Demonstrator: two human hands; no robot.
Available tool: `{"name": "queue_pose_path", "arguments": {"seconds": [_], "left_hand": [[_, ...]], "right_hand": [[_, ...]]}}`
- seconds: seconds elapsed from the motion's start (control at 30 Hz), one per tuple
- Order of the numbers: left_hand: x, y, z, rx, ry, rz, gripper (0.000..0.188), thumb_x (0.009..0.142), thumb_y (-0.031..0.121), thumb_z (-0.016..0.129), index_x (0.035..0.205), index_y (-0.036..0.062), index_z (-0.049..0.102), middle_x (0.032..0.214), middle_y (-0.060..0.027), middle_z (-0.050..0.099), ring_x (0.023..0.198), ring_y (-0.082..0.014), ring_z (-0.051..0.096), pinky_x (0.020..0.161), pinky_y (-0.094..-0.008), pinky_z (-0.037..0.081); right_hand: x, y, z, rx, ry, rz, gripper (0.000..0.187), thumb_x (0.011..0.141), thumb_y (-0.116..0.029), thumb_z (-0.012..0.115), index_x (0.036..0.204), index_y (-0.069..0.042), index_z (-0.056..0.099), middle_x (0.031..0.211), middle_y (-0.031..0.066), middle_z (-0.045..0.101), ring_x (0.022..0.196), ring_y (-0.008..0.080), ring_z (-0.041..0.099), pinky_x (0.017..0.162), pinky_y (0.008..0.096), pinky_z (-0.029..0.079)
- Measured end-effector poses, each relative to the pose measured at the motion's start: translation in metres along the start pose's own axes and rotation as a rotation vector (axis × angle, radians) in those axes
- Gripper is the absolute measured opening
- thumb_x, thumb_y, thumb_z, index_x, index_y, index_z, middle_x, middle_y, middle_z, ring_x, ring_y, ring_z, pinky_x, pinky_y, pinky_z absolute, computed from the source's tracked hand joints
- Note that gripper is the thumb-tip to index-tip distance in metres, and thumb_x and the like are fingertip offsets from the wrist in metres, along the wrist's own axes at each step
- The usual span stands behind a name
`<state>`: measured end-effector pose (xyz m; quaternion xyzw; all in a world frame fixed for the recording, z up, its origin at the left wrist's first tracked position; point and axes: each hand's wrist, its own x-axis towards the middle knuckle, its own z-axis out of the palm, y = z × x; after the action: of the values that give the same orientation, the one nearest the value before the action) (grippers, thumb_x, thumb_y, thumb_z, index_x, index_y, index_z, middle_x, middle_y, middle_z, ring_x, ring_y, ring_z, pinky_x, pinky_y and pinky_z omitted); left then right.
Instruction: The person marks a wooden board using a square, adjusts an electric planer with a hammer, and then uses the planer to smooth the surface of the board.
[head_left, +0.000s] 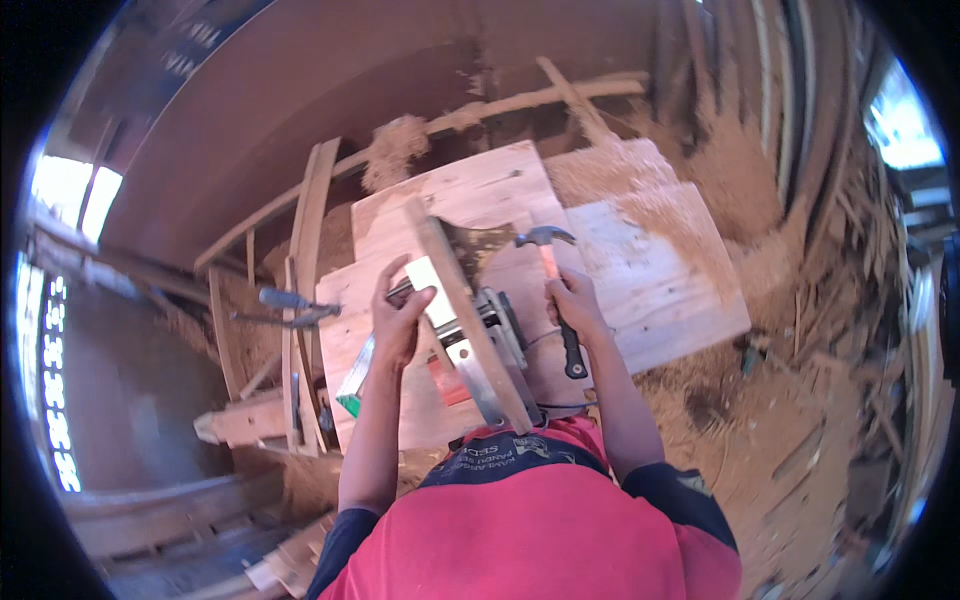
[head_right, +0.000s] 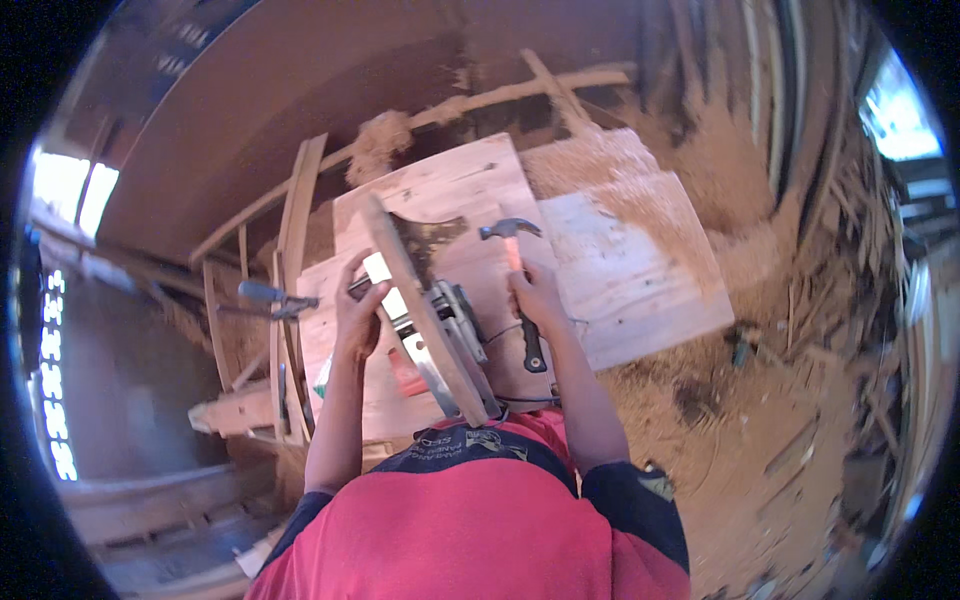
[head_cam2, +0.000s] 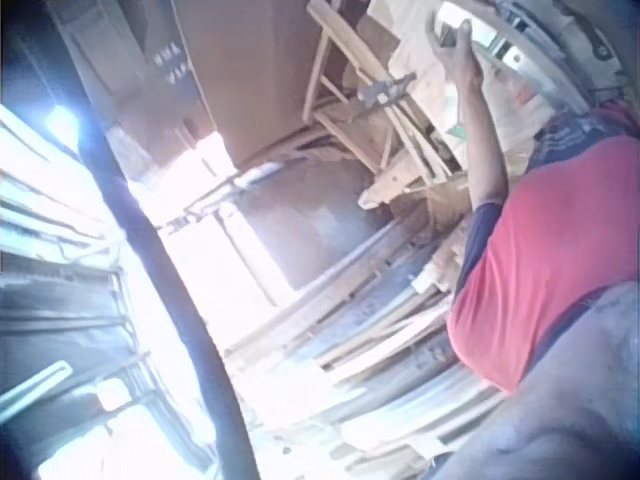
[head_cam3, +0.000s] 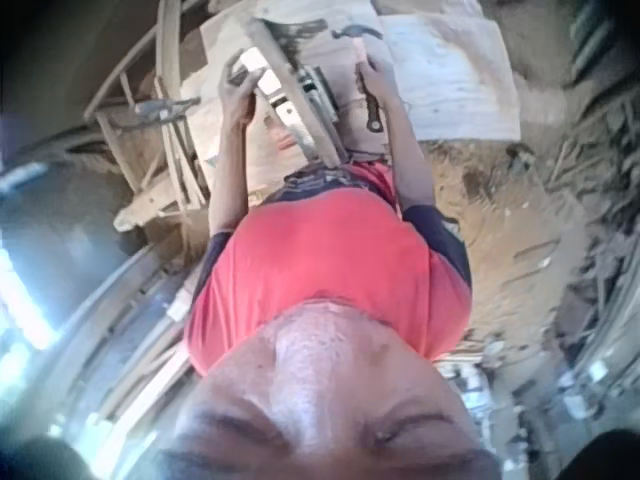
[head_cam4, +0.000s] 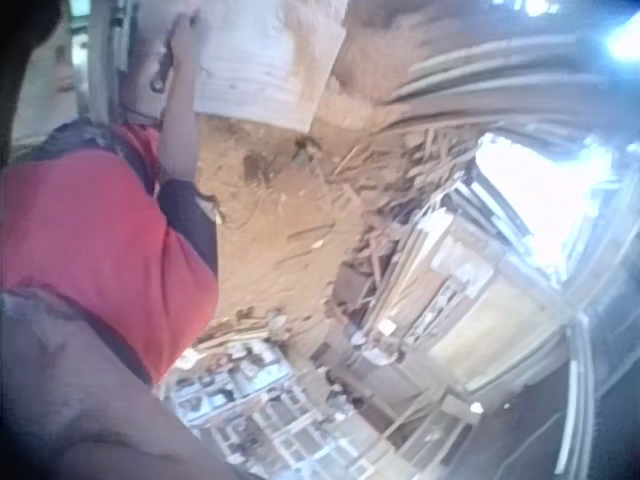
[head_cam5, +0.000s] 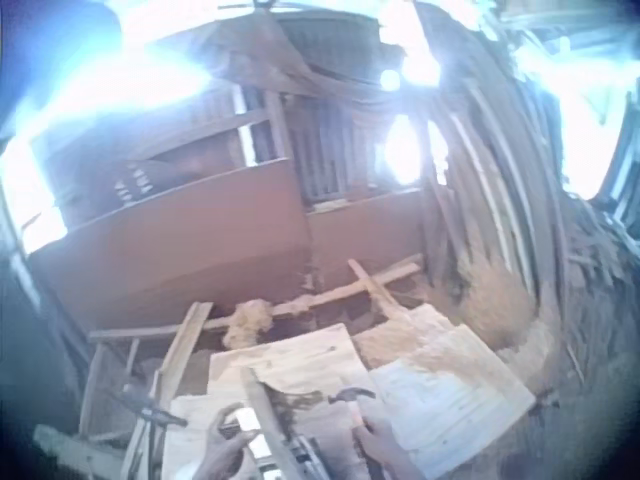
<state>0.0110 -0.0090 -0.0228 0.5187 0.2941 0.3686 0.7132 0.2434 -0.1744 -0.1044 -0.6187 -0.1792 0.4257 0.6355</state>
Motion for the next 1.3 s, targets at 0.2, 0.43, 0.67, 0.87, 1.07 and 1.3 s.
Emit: {"name": "queue_pose_path", "arguments": {"seconds": [0.2, 0.43, 0.67, 0.87, 1.07, 1.3], "left_hand": [[-0.003, -0.01, 0.001, -0.117, -0.027, -0.054, 0.057, 0.081, 0.002, 0.082, 0.129, -0.0024, 0.053, 0.116, -0.0158, 0.07, 0.109, -0.0196, 0.068, 0.093, -0.0303, 0.055], [-0.014, -0.01, 0.012, -0.204, 0.05, -0.027, 0.051, 0.082, 0.003, 0.083, 0.123, -0.0031, 0.053, 0.114, -0.0156, 0.07, 0.108, -0.0176, 0.068, 0.093, -0.0291, 0.055], [-0.011, -0.026, 0.011, -0.225, 0.07, 0.112, 0.045, 0.08, 0.005, 0.085, 0.111, -0.0014, 0.053, 0.113, -0.0156, 0.068, 0.109, -0.0185, 0.067, 0.093, -0.0314, 0.055], [-0.01, -0.02, 0.004, -0.156, 0.03, 0.183, 0.042, 0.083, 0.003, 0.083, 0.109, 0.0021, 0.051, 0.104, -0.0094, 0.069, 0.102, -0.0133, 0.066, 0.086, -0.0283, 0.055], [-0.018, -0.022, -0.012, -0.248, 0.017, 0.157, 0.041, 0.083, 0.004, 0.083, 0.108, 0.0034, 0.05, 0.104, -0.0098, 0.069, 0.099, -0.0135, 0.067, 0.079, -0.0287, 0.056], [-0.016, -0.03, -0.015, -0.23, 0.048, 0.184, 0.033, 0.087, 0.005, 0.079, 0.108, 0.0036, 0.053, 0.105, -0.0095, 0.069, 0.098, -0.013, 0.067, 0.083, -0.0288, 0.056]], "right_hand": [[-0.002, -0.042, 0.005, -0.174, 0.1, -0.133, 0.012, 0.099, -0.013, 0.056, 0.093, -0.004, 0.06, 0.065, -0.0008, 0.052, 0.045, 0.0072, 0.049, 0.04, 0.0252, 0.042], [-0.033, -0.217, 0.059, -0.878, -0.121, -0.7, 0.051, 0.103, -0.021, 0.058, 0.15, -0.004, 0.046, 0.079, 0.0024, 0.061, 0.06, 0.0082, 0.058, 0.051, 0.0235, 0.047], [0.036, -0.169, 0.049, -0.973, 0.0, -0.271, 0.04, 0.102, -0.022, 0.055, 0.139, -0.006, 0.059, 0.079, 0.0049, 0.063, 0.053, 0.0108, 0.055, 0.046, 0.0271, 0.045], [0.083, -0.011, 0.001, -0.97, -0.125, -0.19, 0.022, 0.097, -0.015, 0.057, 0.105, 0.003, 0.067, 0.065, 0.0092, 0.061, 0.052, 0.0169, 0.058, 0.046, 0.0334, 0.046], [0.08, 0.023, 0.018, -0.962, -0.202, -0.512, 0.027, 0.087, -0.015, 0.064, 0.104, 0.007, 0.067, 0.095, 0.0239, 0.069, 0.088, 0.0357, 0.066, 0.075, 0.0491, 0.051], [0.02, -0.032, 0.027, -0.596, -0.226, -0.149, 0.051, 0.096, -0.037, 0.061, 0.131, -0.001, 0.06, 0.125, 0.0186, 0.063, 0.112, 0.0332, 0.059, 0.096, 0.0417, 0.046]]}}
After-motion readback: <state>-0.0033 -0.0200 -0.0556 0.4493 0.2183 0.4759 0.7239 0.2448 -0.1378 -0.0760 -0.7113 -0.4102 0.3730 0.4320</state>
